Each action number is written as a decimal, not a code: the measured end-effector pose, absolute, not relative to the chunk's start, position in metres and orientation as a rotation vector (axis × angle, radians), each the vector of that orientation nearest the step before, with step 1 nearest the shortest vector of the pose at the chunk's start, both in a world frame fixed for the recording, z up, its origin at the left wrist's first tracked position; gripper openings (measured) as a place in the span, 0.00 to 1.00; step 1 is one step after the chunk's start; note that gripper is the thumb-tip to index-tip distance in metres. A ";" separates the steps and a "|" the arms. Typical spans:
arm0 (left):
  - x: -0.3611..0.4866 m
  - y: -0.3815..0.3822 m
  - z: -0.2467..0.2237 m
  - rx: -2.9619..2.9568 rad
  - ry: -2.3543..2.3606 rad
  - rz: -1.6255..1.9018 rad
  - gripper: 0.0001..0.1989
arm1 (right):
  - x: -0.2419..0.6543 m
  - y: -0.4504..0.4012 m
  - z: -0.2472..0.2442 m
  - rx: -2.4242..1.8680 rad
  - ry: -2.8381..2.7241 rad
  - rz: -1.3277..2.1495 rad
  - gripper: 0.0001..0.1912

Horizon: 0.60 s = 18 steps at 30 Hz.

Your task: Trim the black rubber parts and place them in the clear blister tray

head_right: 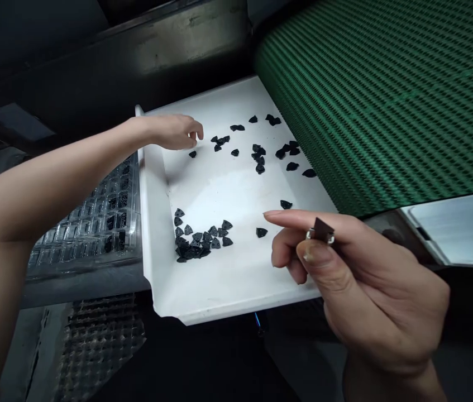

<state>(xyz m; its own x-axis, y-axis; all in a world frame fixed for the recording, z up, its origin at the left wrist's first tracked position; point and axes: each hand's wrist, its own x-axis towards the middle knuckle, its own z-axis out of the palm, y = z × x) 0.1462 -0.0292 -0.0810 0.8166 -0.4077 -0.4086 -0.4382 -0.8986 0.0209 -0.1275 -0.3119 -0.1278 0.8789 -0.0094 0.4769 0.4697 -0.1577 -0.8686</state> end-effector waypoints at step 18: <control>0.033 -0.115 -0.107 -2.759 1.563 1.222 0.28 | -0.127 -0.303 -0.124 -1.634 -0.353 -0.469 0.13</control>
